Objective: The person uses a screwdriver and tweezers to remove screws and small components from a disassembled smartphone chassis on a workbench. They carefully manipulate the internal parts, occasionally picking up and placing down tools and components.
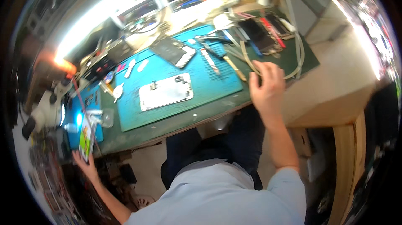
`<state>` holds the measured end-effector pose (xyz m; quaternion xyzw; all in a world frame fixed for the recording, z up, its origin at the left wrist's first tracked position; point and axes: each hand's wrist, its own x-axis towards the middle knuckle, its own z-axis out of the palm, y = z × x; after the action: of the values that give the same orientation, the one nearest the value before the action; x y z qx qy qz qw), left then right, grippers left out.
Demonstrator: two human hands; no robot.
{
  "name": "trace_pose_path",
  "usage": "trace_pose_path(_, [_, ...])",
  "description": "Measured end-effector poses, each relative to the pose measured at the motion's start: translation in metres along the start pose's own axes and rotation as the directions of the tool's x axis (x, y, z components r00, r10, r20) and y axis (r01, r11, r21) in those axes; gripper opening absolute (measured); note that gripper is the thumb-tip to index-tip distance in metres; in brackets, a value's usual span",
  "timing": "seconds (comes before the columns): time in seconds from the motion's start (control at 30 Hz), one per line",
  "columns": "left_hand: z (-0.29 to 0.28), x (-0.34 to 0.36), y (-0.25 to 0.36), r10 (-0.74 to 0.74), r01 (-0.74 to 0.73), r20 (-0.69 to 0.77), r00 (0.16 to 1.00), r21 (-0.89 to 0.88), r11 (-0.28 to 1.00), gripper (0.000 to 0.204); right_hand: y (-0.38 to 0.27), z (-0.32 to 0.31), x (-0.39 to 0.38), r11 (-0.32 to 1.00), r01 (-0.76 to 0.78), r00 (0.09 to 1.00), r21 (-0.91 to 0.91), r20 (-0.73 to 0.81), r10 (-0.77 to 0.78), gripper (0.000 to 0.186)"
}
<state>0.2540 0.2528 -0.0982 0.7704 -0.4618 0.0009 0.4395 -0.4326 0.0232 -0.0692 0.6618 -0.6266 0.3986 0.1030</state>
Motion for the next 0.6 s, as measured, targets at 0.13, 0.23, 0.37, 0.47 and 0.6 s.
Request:
trace_pose_path(0.13, [0.009,-0.004,0.019,-0.020,0.018,-0.031,0.999,-0.062,0.998,0.088,0.013,0.002,0.004,0.999,-0.035,0.996,-0.028,0.084,0.037,0.031])
trace_pose_path(0.23, [0.008,-0.007,0.029,-0.028,0.028,-0.029,0.999,-0.014,1.000,0.089,0.019,0.002,0.006,0.998,-0.067,0.984,-0.004,0.167,0.067,0.027])
trace_pose_path(0.37, [0.006,-0.008,0.042,-0.019,0.022,-0.030,0.999,0.093,0.995,0.092,0.026,0.009,0.007,0.999,0.046,0.999,0.007,0.004,-0.047,0.024])
trace_pose_path(0.47, [0.008,-0.006,0.045,-0.050,0.050,-0.002,0.999,0.107,0.993,0.098,0.027,0.004,0.010,1.000,0.001,0.999,0.026,-0.055,0.001,0.024])
trace_pose_path(0.6, [0.011,-0.004,0.044,-0.064,0.066,-0.019,0.998,0.125,0.990,0.095,0.031,-0.001,0.016,0.998,-0.028,0.984,0.059,-0.172,0.038,0.025])
